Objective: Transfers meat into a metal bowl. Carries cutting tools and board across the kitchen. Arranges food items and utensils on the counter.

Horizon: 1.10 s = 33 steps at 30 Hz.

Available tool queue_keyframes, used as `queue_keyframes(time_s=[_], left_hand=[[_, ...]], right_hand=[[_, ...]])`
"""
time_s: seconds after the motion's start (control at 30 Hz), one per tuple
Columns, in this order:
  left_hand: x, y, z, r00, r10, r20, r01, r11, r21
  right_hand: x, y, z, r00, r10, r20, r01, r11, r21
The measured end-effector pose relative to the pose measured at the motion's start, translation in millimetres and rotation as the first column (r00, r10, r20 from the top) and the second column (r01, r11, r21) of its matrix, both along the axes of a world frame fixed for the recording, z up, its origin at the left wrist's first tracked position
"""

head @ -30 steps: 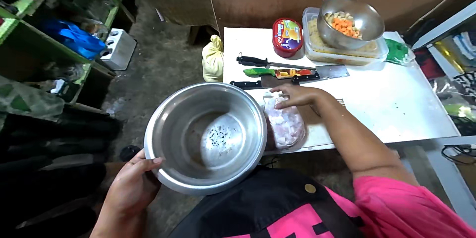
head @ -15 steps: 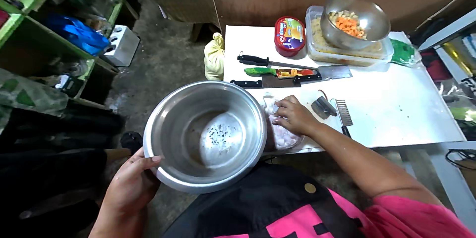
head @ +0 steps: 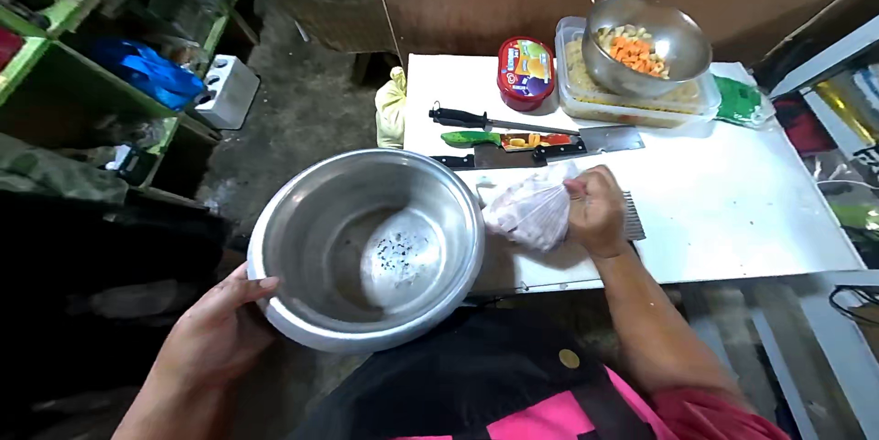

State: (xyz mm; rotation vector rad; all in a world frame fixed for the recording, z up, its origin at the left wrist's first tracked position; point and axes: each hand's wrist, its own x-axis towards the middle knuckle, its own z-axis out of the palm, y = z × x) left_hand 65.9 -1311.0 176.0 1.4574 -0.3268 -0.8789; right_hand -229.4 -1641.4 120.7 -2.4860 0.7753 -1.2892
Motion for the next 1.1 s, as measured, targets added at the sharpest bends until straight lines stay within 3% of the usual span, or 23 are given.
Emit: queue_keyframes(time_s=[0.17,0.27,0.33,0.43,0.5,0.57,0.6,0.67,0.7,0.77,0.87,0.93,1.0,1.07,1.1], left_hand=[[1.6,-11.2,4.5,0.999,-0.035,-0.005,0.034,0.998,-0.043],[-6.7,-22.6,5.5,0.999,-0.042,-0.010,0.042,0.999,-0.018],[-13.5,-31.9,0.8,0.996,-0.076,-0.041,0.074,0.996,-0.047],[-25.1,-41.6,-12.2,0.989,-0.123,-0.078,0.115,0.989,-0.091],[-29.0,-43.7,-20.2,0.990,-0.116,-0.077,0.110,0.990,-0.086],[-31.1,-43.3,-24.7,0.995,-0.087,-0.046,0.085,0.995,-0.045],[-32.8,-43.2,-24.8,0.998,-0.061,-0.018,0.061,0.998,0.003],[-37.2,-42.0,-25.3,0.999,-0.033,0.039,0.028,0.992,0.125],[-37.5,-40.8,-27.0,0.998,-0.040,0.045,0.032,0.985,0.169],[-36.1,-36.8,-29.5,0.998,-0.063,0.032,0.056,0.981,0.187],[-32.3,-36.7,-34.3,0.996,-0.086,-0.004,0.086,0.990,0.114],[-29.6,-37.9,-36.7,0.995,-0.093,-0.025,0.095,0.992,0.083],[-28.8,-38.9,-35.2,0.994,-0.107,-0.035,0.109,0.992,0.068],[-28.2,-41.3,-32.1,0.992,-0.120,-0.027,0.122,0.990,0.068],[-27.0,-43.0,-30.5,0.990,-0.139,-0.018,0.140,0.988,0.067]], right_hand=[[8.4,-23.6,72.7,1.000,-0.007,0.029,0.013,0.973,-0.232],[24.5,-22.0,119.3,0.995,0.087,0.054,-0.062,0.933,-0.355],[40.2,-1.6,146.3,0.984,0.176,0.024,-0.156,0.924,-0.349],[69.2,33.2,151.6,0.944,0.327,-0.049,-0.329,0.911,-0.249],[92.7,52.8,122.1,0.898,0.431,-0.094,-0.441,0.875,-0.202],[109.7,71.5,79.3,0.818,0.525,-0.237,-0.550,0.833,-0.054],[113.9,79.5,61.9,0.731,0.574,-0.369,-0.579,0.808,0.109],[118.6,87.5,47.5,0.445,0.678,-0.585,-0.502,0.730,0.464],[120.4,88.0,44.1,0.350,0.692,-0.632,-0.456,0.715,0.530],[118.2,85.4,47.1,0.287,0.691,-0.664,-0.414,0.714,0.564],[100.1,73.8,62.5,0.441,0.644,-0.625,-0.429,0.763,0.483],[81.1,66.1,64.1,0.669,0.512,-0.538,-0.375,0.858,0.350],[60.0,56.5,62.1,0.862,0.302,-0.408,-0.189,0.937,0.294],[37.1,48.5,56.2,0.930,0.152,-0.334,0.035,0.868,0.495],[27.4,46.6,47.8,0.942,0.139,-0.306,0.101,0.753,0.651]])
